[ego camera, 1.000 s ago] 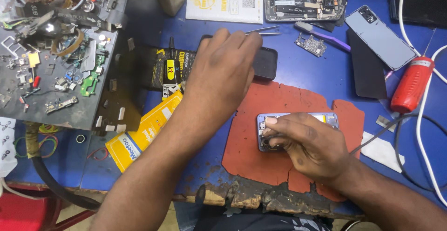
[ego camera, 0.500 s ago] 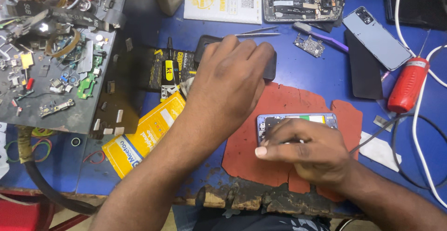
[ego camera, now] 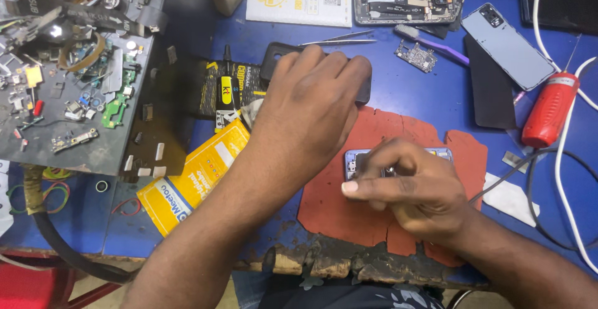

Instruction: The person uses a small screwdriver to remove screws from the back of a disassembled smartphone. They then use their fingers to lift and remove a black metal shield covering the camera module.

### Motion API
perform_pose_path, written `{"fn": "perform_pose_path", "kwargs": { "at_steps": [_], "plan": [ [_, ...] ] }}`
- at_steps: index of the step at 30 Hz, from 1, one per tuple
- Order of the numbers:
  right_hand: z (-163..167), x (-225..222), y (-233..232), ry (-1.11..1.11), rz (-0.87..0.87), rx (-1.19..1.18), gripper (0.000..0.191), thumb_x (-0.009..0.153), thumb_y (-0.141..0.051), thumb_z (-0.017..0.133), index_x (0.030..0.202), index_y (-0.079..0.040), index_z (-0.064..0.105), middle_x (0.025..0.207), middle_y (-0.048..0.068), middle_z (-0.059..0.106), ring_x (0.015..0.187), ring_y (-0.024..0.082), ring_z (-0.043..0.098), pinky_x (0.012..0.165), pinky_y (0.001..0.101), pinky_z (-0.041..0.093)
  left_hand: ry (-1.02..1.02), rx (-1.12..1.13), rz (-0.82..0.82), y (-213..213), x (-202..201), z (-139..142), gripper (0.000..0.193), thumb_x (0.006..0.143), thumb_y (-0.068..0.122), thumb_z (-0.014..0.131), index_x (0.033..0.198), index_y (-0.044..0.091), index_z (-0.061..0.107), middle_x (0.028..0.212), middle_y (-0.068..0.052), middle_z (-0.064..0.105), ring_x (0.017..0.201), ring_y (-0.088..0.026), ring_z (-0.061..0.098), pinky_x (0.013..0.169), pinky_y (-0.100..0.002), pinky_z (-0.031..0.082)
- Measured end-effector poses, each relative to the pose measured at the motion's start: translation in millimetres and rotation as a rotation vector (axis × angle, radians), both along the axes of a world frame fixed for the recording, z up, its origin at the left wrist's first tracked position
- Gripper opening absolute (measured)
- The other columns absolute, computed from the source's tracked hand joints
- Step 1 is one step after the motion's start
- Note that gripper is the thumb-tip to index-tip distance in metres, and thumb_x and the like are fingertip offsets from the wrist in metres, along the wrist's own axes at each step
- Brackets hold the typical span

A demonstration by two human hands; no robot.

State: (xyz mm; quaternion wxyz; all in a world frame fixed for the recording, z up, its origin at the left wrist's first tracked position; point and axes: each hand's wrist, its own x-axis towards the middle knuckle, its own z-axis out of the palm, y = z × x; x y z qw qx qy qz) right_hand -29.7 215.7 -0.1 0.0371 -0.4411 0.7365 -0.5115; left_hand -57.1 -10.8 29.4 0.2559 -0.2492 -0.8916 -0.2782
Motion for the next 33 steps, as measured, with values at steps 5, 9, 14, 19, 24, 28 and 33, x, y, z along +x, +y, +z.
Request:
{"fn": "perform_pose_path", "kwargs": {
  "at_steps": [5,9,14,19,24,28,33],
  "plan": [
    [-3,1,3,-0.090,0.020,0.084,0.071,0.068,0.026,0.052,0.127,-0.010,0.072,0.110,0.014,0.061,0.078,0.010,0.073,0.071,0.0269,0.058,-0.003,-0.018,-0.010,-1,1,2,0.020,0.087,0.008,0.069,0.105,0.007,0.061,0.098,-0.008,0.064,0.099,-0.031,0.058,0.090,-0.046,0.043],
    [-6,-1,-2,0.131,-0.068,0.023,0.062,0.079,0.025,0.061,0.130,-0.009,0.067,0.105,0.006,0.068,0.084,0.012,0.070,0.075,0.0267,0.059,-0.013,-0.029,-0.013,-1,1,3,0.017,0.088,0.009,0.069,0.104,0.008,0.061,0.097,-0.008,0.064,0.099,-0.031,0.058,0.090,-0.046,0.042],
    [2,-6,-8,0.296,0.006,0.018,0.058,0.073,0.017,0.070,0.125,-0.009,0.065,0.099,0.007,0.065,0.089,0.019,0.065,0.076,0.0346,0.055,0.019,-0.039,-0.002,-2,3,3,0.019,0.088,0.009,0.069,0.105,0.007,0.062,0.098,-0.009,0.064,0.100,-0.031,0.058,0.091,-0.045,0.042],
    [10,-2,-2,-0.033,0.103,0.050,0.067,0.070,0.023,0.054,0.123,-0.013,0.074,0.099,0.005,0.066,0.090,0.015,0.070,0.077,0.0296,0.057,0.013,-0.034,-0.004,-1,3,3,0.017,0.088,0.008,0.068,0.103,0.008,0.062,0.097,-0.008,0.064,0.100,-0.030,0.058,0.091,-0.045,0.042],
    [-3,0,0,-0.072,0.030,-0.018,0.064,0.074,0.025,0.052,0.120,-0.013,0.073,0.105,0.007,0.062,0.089,0.016,0.066,0.074,0.0274,0.055,0.008,-0.035,-0.011,0,2,2,0.014,0.089,0.009,0.068,0.101,0.008,0.062,0.096,-0.008,0.064,0.099,-0.030,0.058,0.091,-0.045,0.042],
    [-6,-2,5,-0.130,0.008,0.026,0.070,0.072,0.025,0.046,0.123,-0.012,0.075,0.106,0.008,0.066,0.080,0.013,0.064,0.071,0.0270,0.053,0.000,-0.054,-0.005,0,1,2,0.014,0.088,0.010,0.069,0.100,0.007,0.062,0.095,-0.008,0.064,0.098,-0.030,0.058,0.090,-0.046,0.042],
    [-2,-6,4,-0.013,0.051,0.003,0.068,0.072,0.023,0.049,0.125,-0.013,0.073,0.102,0.005,0.066,0.093,0.017,0.067,0.081,0.0294,0.054,-0.005,-0.073,-0.007,1,2,3,0.013,0.087,0.010,0.069,0.097,0.007,0.062,0.094,-0.009,0.064,0.097,-0.030,0.058,0.091,-0.046,0.042]
  ]
}}
